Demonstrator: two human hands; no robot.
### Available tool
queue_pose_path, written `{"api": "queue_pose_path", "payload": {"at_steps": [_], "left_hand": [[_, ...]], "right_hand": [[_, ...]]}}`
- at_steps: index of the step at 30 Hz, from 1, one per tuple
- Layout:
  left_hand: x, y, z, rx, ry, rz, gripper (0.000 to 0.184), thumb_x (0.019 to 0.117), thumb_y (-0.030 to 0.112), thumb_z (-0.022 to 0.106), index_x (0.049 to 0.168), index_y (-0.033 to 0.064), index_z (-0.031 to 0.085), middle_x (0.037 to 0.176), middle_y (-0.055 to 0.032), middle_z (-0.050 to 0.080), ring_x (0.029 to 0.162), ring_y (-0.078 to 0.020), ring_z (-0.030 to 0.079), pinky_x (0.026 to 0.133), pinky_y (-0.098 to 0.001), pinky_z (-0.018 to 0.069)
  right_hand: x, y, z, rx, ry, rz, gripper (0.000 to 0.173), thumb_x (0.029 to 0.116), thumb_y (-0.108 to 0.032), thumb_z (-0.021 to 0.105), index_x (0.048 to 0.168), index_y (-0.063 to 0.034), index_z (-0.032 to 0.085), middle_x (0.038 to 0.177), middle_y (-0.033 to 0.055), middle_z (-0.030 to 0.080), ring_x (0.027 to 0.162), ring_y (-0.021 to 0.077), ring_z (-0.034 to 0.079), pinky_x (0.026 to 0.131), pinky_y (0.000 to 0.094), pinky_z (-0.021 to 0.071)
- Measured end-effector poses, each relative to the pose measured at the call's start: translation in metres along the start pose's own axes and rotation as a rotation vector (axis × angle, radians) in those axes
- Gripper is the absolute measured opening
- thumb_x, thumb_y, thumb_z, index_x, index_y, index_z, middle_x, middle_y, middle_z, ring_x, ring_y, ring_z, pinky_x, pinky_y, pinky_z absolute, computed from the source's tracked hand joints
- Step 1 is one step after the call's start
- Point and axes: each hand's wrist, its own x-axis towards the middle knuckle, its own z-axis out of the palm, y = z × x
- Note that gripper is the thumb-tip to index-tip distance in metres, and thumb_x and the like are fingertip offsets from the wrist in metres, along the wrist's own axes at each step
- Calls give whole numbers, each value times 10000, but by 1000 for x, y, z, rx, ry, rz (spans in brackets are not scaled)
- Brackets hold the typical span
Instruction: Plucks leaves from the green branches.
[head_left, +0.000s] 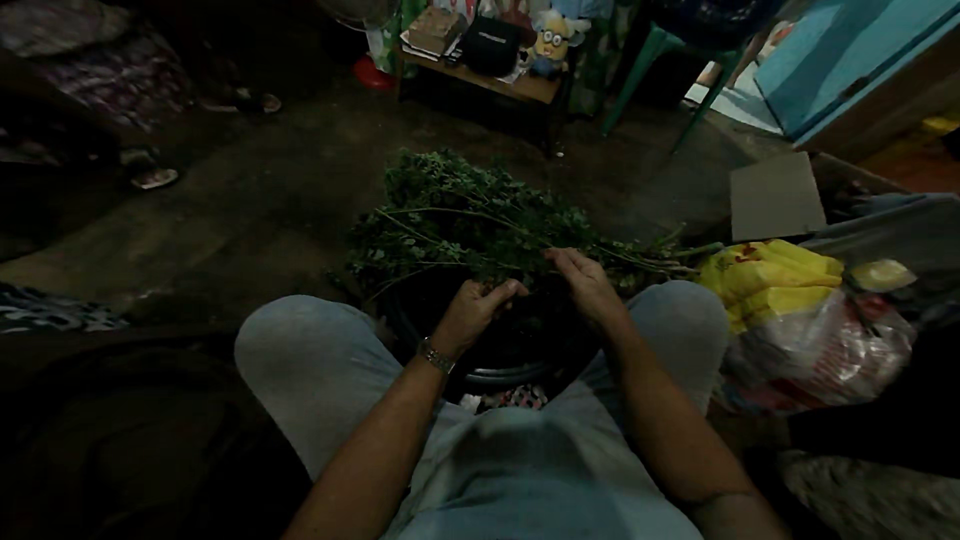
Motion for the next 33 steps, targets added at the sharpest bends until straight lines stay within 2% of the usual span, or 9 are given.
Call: {"api": "queue_pose_path", "payload": {"at_steps": [3, 6, 8, 10, 14, 18, 23, 25, 33], "left_hand": [[0, -1, 0, 6, -61, 44, 226, 1032, 88, 519, 940, 71, 724, 739, 93, 612, 612, 23, 502, 589, -140, 438], [-2, -1, 0, 31, -59, 41, 203, 1014, 98, 541, 933, 71, 726, 753, 88, 636, 631, 19, 535, 608, -152, 463], [-3, 2, 0, 44, -41, 31, 134, 992, 72, 579, 981, 58, 713, 839, 54, 694, 726, -11, 627, 711, -196, 547], [-3, 1, 1, 38, -20, 48, 108, 980, 71, 606, 1023, 49, 703, 869, 34, 711, 778, -36, 666, 764, -230, 576], [0, -4, 2, -16, 75, 53, 117, 1003, 130, 612, 1018, 41, 686, 818, 9, 686, 721, -75, 655, 715, -249, 580], [1, -2, 5, -128, 122, 5, 97, 997, 35, 595, 951, 45, 679, 781, 14, 672, 667, -57, 624, 663, -207, 554], [1, -2, 5, -207, 100, 1, 144, 1002, 2, 558, 925, 53, 669, 747, 19, 659, 637, -42, 606, 642, -185, 542], [1, -2, 4, -197, 74, 12, 146, 999, 11, 560, 913, 62, 667, 741, 24, 656, 634, -44, 605, 642, -187, 539], [1, -5, 1, -169, 38, 40, 118, 966, 31, 611, 887, 91, 676, 739, 33, 641, 645, -38, 576, 628, -187, 507]], "right_hand": [[1, 3, 0, 50, -80, -8, 362, 1103, -276, 447, 1281, -23, 634, 1274, 95, 619, 1094, 134, 606, 938, 340, 512], [-1, 3, 0, 92, -122, -13, 226, 1057, -205, 561, 1110, -10, 662, 1004, 38, 651, 890, 60, 607, 820, 266, 520], [-3, 1, 0, 124, -145, -11, 144, 1028, -128, 601, 1041, 2, 661, 909, 19, 653, 816, 35, 612, 775, 227, 530], [-3, 3, 2, 146, -157, -38, 107, 1019, -93, 604, 999, -3, 659, 847, 5, 636, 760, 28, 597, 727, 207, 520], [-2, 7, 3, 125, -167, -97, 90, 1012, -87, 608, 994, -18, 664, 844, -2, 634, 750, 26, 587, 717, 198, 509], [-4, 3, 3, 94, -170, -109, 87, 1009, -81, 615, 998, -11, 666, 843, -5, 629, 744, 9, 575, 708, 180, 498], [-5, -3, 2, 37, -180, -40, 322, 1104, -203, 437, 1049, -21, 697, 848, 5, 631, 748, 33, 572, 707, 219, 496], [-5, -4, 2, 18, -163, 11, 355, 1115, -239, 414, 1066, -14, 684, 876, 24, 632, 777, 52, 577, 733, 243, 496], [-6, -6, 5, 93, -146, 91, 263, 1061, -234, 565, 1086, 1, 681, 904, 37, 670, 825, 47, 624, 785, 248, 531]]}}
